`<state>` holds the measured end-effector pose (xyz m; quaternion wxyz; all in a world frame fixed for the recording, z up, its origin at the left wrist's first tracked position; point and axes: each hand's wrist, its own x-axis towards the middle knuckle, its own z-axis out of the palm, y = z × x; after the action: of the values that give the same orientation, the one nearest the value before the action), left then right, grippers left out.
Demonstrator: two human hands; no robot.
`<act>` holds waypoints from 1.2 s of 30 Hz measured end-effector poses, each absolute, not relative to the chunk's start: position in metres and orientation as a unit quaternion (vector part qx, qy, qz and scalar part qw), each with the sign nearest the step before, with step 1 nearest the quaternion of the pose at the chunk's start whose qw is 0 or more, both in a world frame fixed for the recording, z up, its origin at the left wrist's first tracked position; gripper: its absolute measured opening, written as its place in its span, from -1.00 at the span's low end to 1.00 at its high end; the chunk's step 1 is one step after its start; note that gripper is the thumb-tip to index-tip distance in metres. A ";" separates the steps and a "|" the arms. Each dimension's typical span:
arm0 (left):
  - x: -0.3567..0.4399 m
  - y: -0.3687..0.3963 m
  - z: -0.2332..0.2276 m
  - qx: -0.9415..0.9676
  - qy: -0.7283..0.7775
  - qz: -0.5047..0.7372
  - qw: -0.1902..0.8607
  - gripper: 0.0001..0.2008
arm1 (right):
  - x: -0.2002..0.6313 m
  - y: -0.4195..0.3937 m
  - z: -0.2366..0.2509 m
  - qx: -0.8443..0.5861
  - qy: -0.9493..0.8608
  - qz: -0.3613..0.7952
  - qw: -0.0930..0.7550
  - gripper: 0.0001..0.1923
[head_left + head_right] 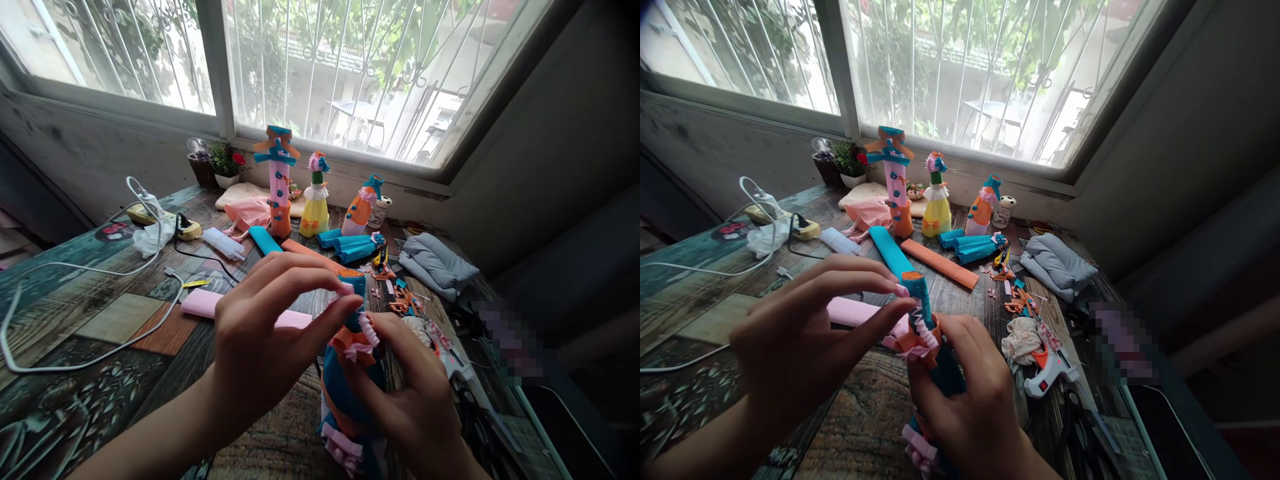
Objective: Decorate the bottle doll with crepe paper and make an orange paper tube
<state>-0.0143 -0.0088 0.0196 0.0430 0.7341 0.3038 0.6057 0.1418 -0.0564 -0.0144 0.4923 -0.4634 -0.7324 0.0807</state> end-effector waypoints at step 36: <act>-0.011 -0.007 0.021 0.749 0.282 0.599 0.020 -0.83 | 0.142 -0.054 -0.013 -0.476 -0.721 0.087 0.496 -0.82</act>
<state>-0.0109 -0.0070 0.0214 0.0204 0.7493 0.2822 0.5988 0.1421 -0.0543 -0.0130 0.4956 -0.4764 -0.7210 0.0873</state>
